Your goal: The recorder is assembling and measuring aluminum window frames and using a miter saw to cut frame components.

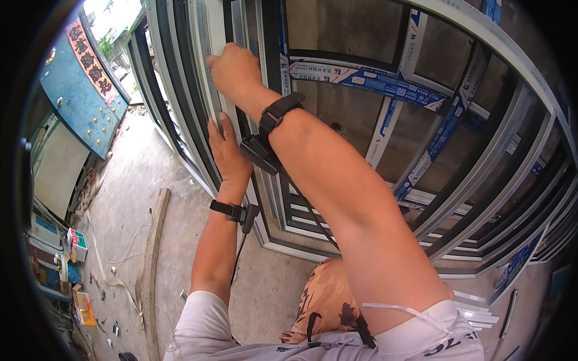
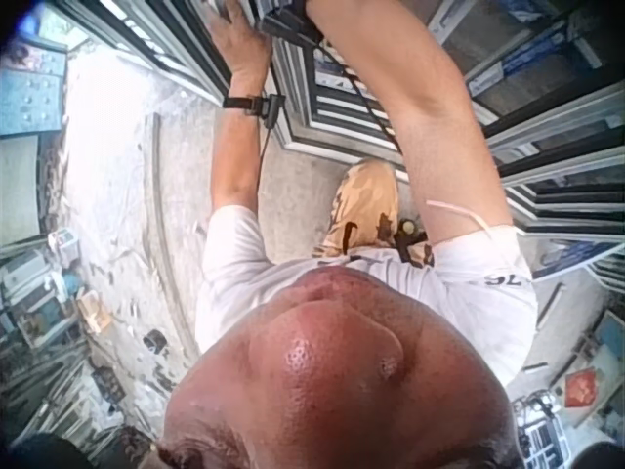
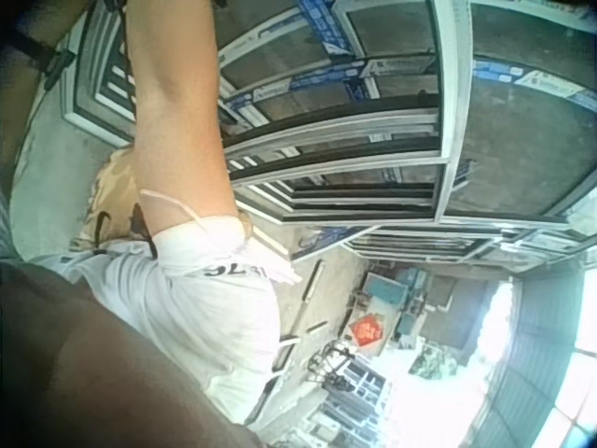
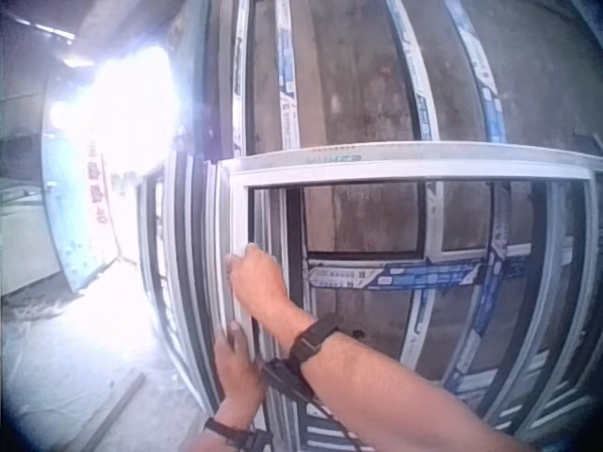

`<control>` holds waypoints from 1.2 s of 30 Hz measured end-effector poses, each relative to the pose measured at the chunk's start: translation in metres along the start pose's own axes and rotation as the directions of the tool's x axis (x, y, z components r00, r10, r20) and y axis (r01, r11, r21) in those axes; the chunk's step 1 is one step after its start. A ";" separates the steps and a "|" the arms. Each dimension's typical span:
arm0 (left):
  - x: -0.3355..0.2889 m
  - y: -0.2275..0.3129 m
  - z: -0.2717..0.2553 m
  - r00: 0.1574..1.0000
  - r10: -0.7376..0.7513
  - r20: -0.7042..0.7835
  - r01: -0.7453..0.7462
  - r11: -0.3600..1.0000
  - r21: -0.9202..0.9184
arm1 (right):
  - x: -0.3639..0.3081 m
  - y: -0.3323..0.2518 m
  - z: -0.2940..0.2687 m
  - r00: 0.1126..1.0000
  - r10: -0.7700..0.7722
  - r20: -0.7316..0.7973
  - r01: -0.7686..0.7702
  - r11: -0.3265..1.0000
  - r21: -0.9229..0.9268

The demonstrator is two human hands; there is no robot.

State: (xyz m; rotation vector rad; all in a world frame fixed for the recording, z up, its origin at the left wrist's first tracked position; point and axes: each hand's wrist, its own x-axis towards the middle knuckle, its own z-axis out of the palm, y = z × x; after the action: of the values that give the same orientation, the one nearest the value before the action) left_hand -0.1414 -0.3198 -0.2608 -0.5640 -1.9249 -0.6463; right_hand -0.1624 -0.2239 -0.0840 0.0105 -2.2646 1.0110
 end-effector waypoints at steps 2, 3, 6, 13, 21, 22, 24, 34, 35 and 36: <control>-0.003 0.001 0.000 0.999 -0.020 0.035 0.019 1.000 0.016 | 0.002 0.006 0.003 1.000 -0.007 0.006 0.007 1.000 -0.020; 0.000 0.002 0.002 0.999 -0.021 0.030 0.020 1.000 0.014 | 0.006 0.007 0.003 0.999 -0.003 -0.047 0.002 1.000 -0.026; -0.003 -0.005 0.000 0.994 -0.042 0.105 0.042 0.999 0.005 | 0.003 0.005 0.008 0.997 0.037 -0.070 -0.038 0.999 -0.008; 0.001 -0.003 0.004 0.995 -0.042 0.092 0.041 0.999 0.017 | 0.012 0.011 -0.001 1.000 0.009 -0.008 -0.008 1.000 0.030; -0.005 -0.014 0.001 0.993 -0.056 0.106 0.053 0.998 0.034 | 0.011 -0.026 -0.030 0.887 -0.371 -0.273 0.361 0.928 -0.089; -0.005 -0.018 -0.002 0.993 -0.055 0.103 0.051 0.998 0.042 | 0.012 -0.038 -0.036 0.790 -0.544 -0.283 0.523 0.838 -0.153; 0.000 -0.007 0.005 0.998 -0.020 0.054 0.019 1.000 0.021 | 0.022 -0.010 -0.011 0.711 -0.679 -0.186 0.555 0.703 -0.444; -0.005 -0.015 0.010 0.999 -0.009 0.037 0.008 0.999 0.031 | 0.020 -0.008 0.002 0.881 -0.361 -0.304 0.383 0.924 0.012; -0.005 -0.013 0.012 1.000 0.000 0.013 -0.001 1.000 0.021 | 0.022 -0.009 -0.002 0.911 -0.149 -0.384 0.220 0.964 0.149; -0.004 -0.011 0.012 1.000 0.000 0.013 -0.001 1.000 0.015 | 0.029 -0.007 -0.007 0.911 -0.150 -0.385 0.219 0.965 0.143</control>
State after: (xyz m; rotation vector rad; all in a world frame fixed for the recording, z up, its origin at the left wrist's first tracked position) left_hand -0.1551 -0.3208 -0.2713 -0.5602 -1.9398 -0.6289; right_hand -0.1796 -0.2167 -0.0590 0.1025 -1.7856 1.0201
